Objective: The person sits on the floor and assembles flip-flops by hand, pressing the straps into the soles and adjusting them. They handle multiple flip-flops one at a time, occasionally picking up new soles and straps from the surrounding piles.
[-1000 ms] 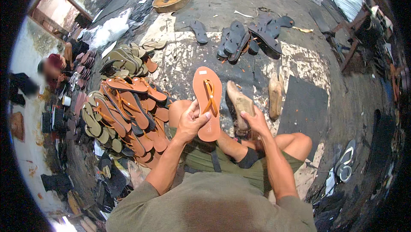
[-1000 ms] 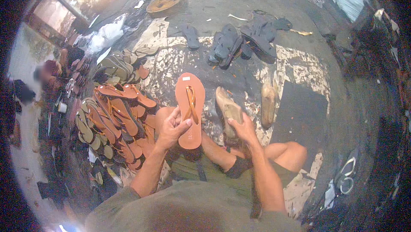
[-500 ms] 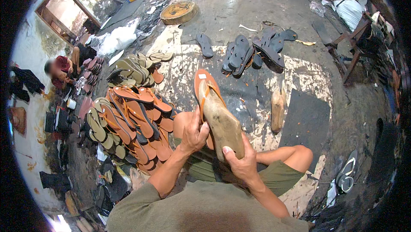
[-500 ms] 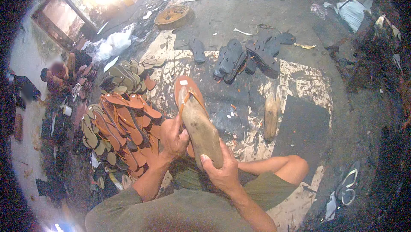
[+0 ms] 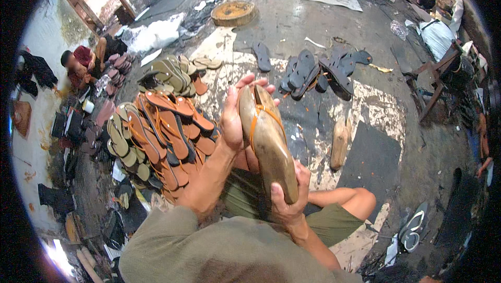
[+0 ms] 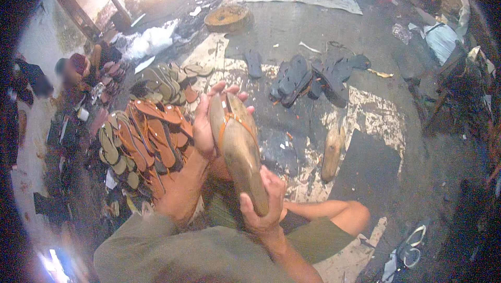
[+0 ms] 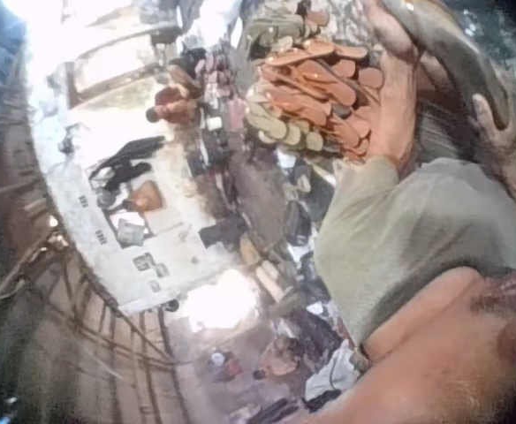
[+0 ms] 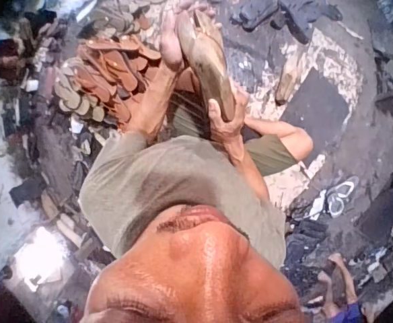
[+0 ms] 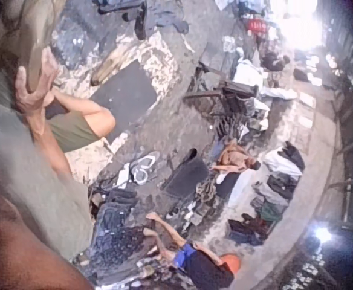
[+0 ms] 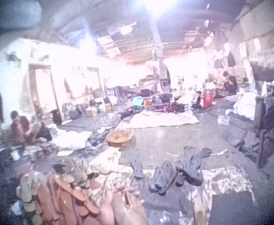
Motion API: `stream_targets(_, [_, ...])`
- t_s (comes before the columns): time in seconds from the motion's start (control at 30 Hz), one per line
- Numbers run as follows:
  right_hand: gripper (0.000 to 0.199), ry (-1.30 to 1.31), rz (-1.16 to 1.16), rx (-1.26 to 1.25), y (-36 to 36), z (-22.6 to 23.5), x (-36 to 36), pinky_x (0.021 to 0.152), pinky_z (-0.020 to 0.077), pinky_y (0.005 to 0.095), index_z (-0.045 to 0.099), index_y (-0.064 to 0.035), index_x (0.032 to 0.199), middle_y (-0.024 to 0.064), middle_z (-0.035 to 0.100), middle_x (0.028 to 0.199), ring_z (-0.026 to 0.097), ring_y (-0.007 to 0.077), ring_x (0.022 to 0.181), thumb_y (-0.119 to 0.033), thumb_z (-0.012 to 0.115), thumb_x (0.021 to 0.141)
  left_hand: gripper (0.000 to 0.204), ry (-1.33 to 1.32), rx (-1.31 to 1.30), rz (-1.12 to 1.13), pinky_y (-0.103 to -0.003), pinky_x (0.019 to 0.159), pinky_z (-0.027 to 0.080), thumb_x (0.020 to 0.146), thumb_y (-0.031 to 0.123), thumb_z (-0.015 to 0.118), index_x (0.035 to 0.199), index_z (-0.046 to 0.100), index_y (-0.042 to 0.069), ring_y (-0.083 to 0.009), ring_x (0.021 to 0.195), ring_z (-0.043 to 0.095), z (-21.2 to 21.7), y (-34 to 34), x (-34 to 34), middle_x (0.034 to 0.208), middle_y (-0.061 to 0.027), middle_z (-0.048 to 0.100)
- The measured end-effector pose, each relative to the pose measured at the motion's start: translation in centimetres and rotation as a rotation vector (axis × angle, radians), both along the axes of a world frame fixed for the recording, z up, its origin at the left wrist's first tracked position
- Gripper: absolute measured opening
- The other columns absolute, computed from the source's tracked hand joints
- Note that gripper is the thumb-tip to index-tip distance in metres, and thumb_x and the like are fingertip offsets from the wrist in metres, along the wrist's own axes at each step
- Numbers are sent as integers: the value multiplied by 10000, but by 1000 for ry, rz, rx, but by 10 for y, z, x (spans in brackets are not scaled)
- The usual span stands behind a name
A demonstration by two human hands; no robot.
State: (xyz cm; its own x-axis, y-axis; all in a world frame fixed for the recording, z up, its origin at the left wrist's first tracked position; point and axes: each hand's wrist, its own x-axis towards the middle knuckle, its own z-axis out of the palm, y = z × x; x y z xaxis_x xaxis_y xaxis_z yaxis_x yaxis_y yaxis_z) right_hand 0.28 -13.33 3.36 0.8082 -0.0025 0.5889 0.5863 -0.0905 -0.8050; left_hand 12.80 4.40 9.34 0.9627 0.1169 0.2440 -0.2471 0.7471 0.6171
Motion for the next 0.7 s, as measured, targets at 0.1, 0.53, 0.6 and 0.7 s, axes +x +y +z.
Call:
stream_targets(0.1, [721,0,-56,-209,-1,2,12,1078,398,513,464,4,1448,262,528,1401,505,406,1289,-198,826,857,787,210,360,108,-485,1169,384,1090,485,425,1622,48,44,-321,1413,418,-1,-15,-29,1589,-174,345])
stream_targets(0.53, [261,236,424,-276,-53,45,76,901,549,341,716,-1,1191,145,709,1092,685,220,1002,-183,602,1044,973,412,441,-125,-445,1131,411,759,225,881,1379,139,117,-270,1311,478,-27,-48,-121,1384,-186,406])
stream_targets(0.6, [441,700,501,298,-68,41,63,949,552,342,597,41,1343,118,695,1173,659,187,1082,-315,468,1116,982,434,400,-90,-455,1134,411,746,281,853,1404,142,123,-303,1319,473,-20,-46,-132,1398,-190,387])
stream_targets(0.7, [425,798,492,161,-86,1,22,813,513,281,594,-4,1202,67,609,1054,555,126,947,-398,462,1112,1035,539,182,-152,-466,1120,448,702,368,867,1413,154,129,-325,1322,502,2,-53,-147,1397,-203,412])
